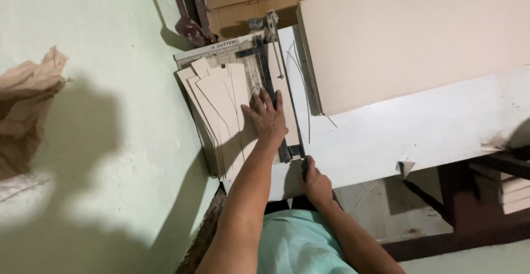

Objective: Using a manual paper cutter to cut cardboard sheets into smaller strips.

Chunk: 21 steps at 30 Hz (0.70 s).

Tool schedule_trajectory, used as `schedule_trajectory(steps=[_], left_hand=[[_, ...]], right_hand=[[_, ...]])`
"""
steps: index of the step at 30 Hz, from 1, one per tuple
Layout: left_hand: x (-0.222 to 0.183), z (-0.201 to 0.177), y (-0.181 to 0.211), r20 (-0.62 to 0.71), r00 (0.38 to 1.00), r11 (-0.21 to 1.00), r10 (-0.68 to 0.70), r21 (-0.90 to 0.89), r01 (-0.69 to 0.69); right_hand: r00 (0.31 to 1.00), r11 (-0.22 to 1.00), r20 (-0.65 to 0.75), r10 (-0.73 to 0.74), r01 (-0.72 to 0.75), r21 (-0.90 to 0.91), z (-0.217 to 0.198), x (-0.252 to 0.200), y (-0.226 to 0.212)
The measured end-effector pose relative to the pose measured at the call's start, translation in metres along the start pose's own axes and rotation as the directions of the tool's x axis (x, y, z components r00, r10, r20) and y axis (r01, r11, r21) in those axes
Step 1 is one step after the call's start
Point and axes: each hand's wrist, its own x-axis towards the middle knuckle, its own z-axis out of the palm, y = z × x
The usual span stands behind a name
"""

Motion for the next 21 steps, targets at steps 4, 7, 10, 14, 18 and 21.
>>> schedule_trajectory(steps=[4, 7, 10, 14, 18, 21], left_hand=[[-0.018, -0.011, -0.003, -0.076, 0.997, 1.000, 0.016, -0.013, -0.017], [-0.043, -0.009, 0.003, -0.201, 0.973, 0.991, 0.117, -0.037, -0.127], [-0.045, 0.006, 0.003, -0.289, 0.925, 0.967, 0.247, 0.019, -0.252], [-0.031, 0.033, -0.007, -0.262, 0.867, 0.891, 0.423, 0.292, -0.347], [-0.035, 0.074, -0.025, -0.209, 0.832, 0.795, 0.514, 0.481, -0.370], [-0.029, 0.094, -0.051, -0.117, 0.790, 0.651, 0.602, 0.646, -0.399]], right_hand=[[0.990, 0.960, 0.137, 0.029, -0.066, 0.271, -0.105, -0.027, -0.030], [0.941, 0.850, 0.334, 0.050, -0.216, 0.480, -0.218, -0.051, -0.057], [0.905, 0.739, 0.425, 0.002, -0.288, 0.609, -0.261, -0.055, -0.061], [0.919, 0.592, 0.387, -0.078, -0.270, 0.759, -0.232, -0.051, -0.026], [0.924, 0.537, 0.380, 0.041, -0.341, 0.772, -0.192, -0.057, 0.023], [0.884, 0.478, 0.388, 0.263, -0.468, 0.743, -0.136, -0.080, 0.084]])
